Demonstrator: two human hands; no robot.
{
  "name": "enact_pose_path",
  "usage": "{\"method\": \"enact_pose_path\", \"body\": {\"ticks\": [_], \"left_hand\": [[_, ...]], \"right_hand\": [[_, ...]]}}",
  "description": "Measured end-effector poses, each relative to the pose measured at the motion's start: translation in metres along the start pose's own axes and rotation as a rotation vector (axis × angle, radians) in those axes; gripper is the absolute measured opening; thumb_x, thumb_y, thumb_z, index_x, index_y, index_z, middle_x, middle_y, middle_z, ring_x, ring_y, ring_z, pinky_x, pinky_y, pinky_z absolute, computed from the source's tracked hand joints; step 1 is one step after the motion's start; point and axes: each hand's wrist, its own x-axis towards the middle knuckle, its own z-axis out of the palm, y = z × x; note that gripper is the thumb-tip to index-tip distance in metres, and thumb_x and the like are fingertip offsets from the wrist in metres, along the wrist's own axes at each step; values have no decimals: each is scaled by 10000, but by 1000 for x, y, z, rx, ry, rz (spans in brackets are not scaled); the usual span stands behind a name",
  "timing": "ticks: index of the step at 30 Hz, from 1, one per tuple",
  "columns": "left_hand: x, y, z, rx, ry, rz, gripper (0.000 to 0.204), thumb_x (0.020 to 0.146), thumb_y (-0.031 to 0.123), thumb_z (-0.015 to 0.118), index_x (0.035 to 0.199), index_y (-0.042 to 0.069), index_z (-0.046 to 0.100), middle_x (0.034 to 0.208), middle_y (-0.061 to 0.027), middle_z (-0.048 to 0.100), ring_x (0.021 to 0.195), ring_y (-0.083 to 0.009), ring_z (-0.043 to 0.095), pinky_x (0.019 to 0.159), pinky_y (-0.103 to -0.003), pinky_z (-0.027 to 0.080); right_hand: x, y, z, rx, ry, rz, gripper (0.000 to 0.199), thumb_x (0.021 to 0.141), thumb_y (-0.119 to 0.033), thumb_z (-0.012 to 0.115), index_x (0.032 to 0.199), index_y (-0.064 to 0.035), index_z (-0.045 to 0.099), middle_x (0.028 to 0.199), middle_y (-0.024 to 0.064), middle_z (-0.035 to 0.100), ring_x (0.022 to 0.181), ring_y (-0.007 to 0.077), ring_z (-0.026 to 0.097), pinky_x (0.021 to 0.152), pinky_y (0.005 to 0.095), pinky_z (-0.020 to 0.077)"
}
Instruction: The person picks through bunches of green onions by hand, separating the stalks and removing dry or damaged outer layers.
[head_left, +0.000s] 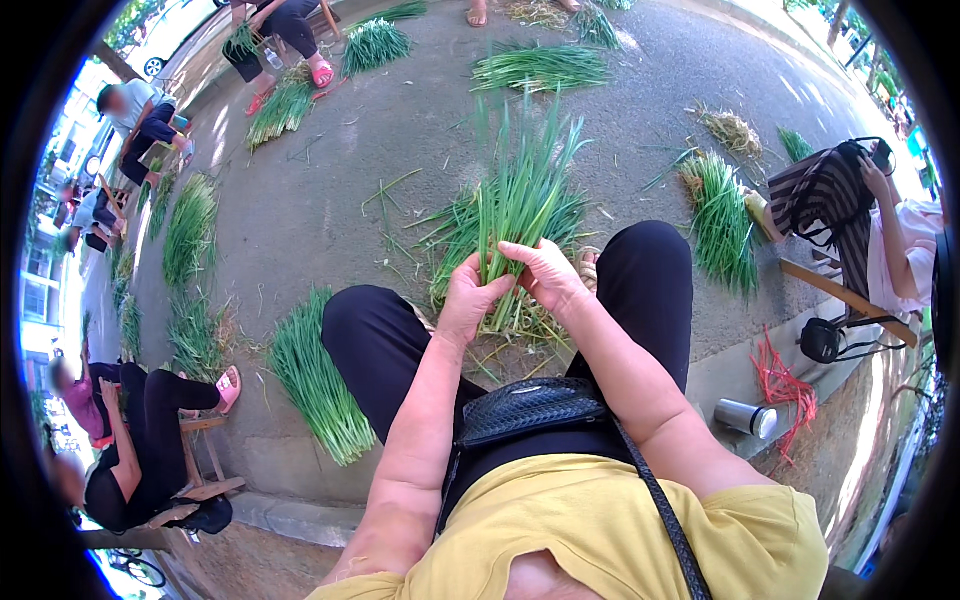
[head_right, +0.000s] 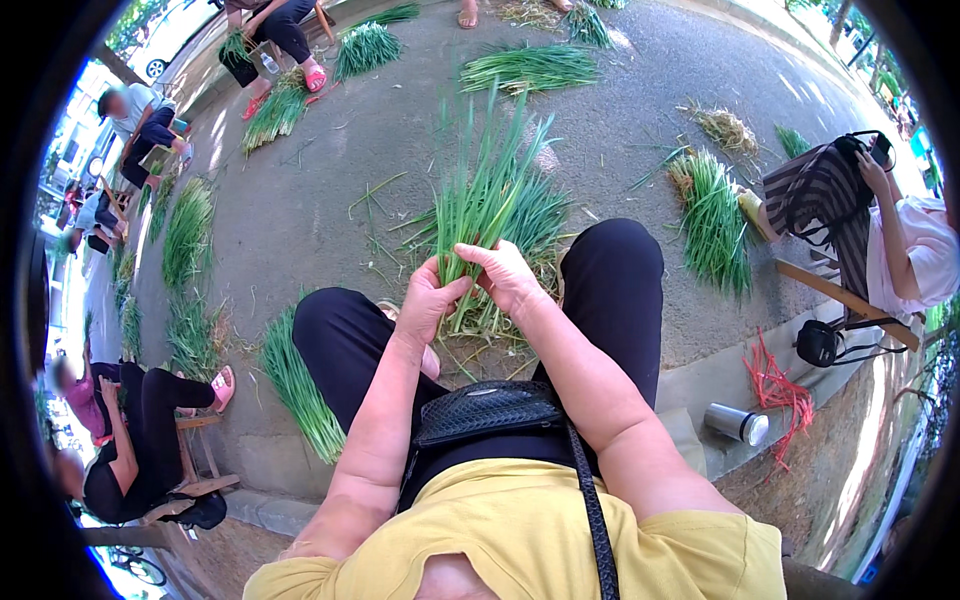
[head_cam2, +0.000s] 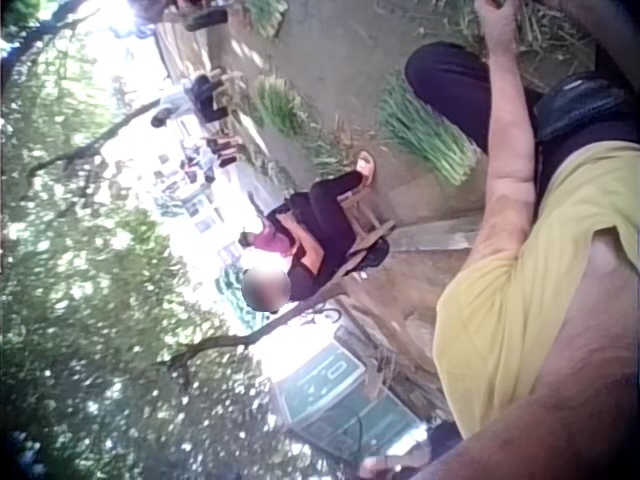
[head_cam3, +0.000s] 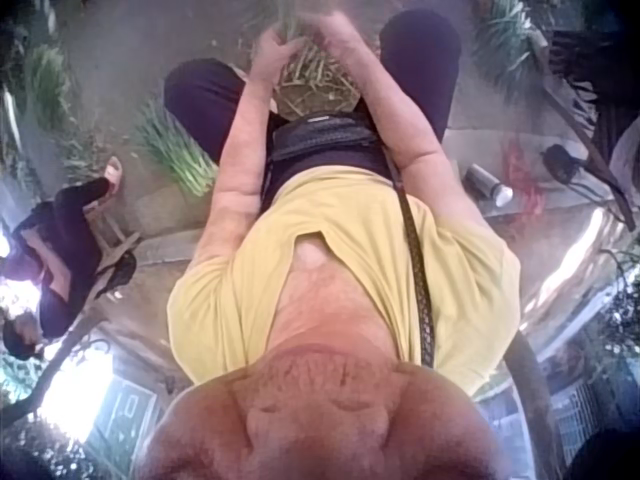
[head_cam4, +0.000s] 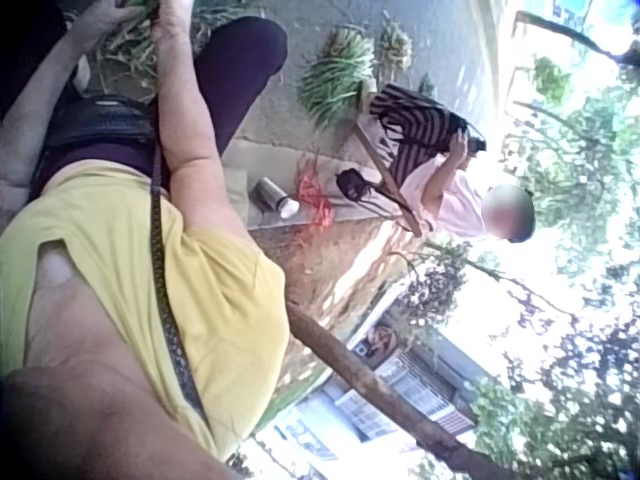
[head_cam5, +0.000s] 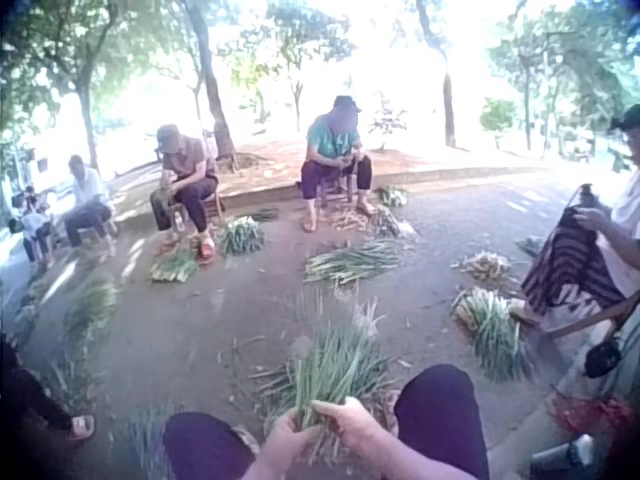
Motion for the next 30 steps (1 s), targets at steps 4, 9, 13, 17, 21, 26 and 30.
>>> {"method": "enact_pose_path", "body": {"ticks": [4,9,13,17,21,26,30], "left_hand": [[4,-7,4,75,82,147,222,803,51,640,1015,66,575,799,-12,629,700,-75,588,579,-211,447],[3,-9,4,700,228,310,199,785,88,659,963,30,594,821,-29,619,712,-116,573,641,-264,459],[0,-15,19,726,294,431,258,748,117,691,959,5,594,794,-60,588,706,-141,562,636,-284,449],[2,-14,18,411,279,294,275,808,142,660,1018,-18,579,825,-20,602,717,-60,538,634,-226,442],[4,-15,17,178,275,330,210,881,111,556,1041,-24,575,849,-19,610,746,-45,537,659,-203,447],[5,-15,8,222,282,322,192,913,93,501,1068,0,568,799,20,589,668,-34,496,602,-189,416],[4,-14,14,251,301,379,171,905,80,512,1052,11,568,750,24,584,621,-18,464,548,-177,370]], "right_hand": [[2,0,1,-4,44,6,294,759,-150,703,1000,-36,577,910,61,632,801,168,620,705,319,491],[4,6,4,-103,-2,-87,395,715,-136,745,1032,-29,534,908,36,590,815,135,571,723,298,467],[0,5,7,-133,99,-94,371,701,-108,750,1000,-36,543,866,28,585,803,139,568,720,296,461],[-1,0,6,-12,21,-43,274,747,-88,706,971,-35,558,878,30,601,789,138,579,726,292,472],[3,5,1,56,13,-87,245,770,-94,688,969,-34,559,887,46,605,796,152,586,701,298,488],[5,6,-1,50,-5,-107,242,784,-97,673,980,-37,543,881,47,592,803,170,585,692,322,503],[2,8,0,41,31,-130,251,789,-105,669,991,-49,532,878,38,579,813,163,579,677,320,507]]}}
